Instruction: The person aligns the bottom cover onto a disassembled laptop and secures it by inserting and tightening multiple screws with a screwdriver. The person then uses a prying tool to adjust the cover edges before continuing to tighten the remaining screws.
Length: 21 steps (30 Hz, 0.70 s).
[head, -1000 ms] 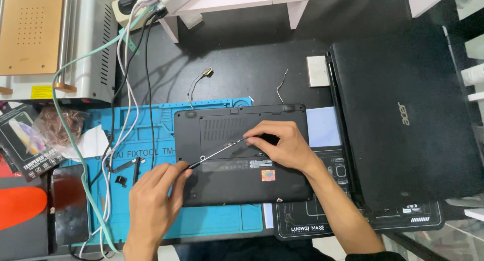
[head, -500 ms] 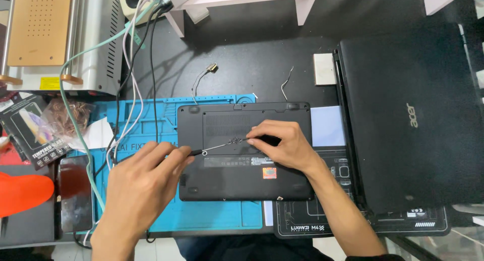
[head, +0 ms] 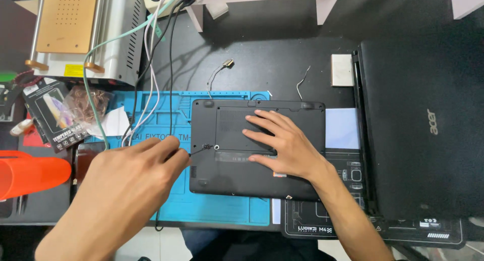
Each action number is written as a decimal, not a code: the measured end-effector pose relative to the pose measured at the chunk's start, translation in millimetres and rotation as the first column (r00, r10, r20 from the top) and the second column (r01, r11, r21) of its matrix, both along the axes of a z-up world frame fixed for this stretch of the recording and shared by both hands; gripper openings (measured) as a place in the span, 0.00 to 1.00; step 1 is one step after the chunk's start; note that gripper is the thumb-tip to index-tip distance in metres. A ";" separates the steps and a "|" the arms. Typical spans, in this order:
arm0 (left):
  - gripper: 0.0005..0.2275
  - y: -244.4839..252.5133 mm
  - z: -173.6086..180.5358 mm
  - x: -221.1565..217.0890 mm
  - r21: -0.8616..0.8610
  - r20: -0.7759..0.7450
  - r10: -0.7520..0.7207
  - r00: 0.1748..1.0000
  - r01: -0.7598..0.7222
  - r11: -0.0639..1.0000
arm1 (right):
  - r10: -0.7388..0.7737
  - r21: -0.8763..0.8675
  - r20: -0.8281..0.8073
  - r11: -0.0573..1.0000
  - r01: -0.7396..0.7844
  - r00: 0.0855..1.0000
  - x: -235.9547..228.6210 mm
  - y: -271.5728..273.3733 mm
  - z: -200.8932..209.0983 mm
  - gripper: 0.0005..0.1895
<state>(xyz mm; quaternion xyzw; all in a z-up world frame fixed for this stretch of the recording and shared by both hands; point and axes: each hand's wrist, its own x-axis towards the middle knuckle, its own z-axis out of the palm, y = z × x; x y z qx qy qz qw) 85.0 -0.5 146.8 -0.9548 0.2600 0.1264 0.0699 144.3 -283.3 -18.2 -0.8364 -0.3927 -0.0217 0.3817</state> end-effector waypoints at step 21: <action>0.13 -49.9 7.5 25.5 -0.282 0.077 -0.200 0.977 0.214 0.935 | -0.048 -0.238 -0.075 0.971 0.029 0.996 5.8 -18.1 18.0 0.55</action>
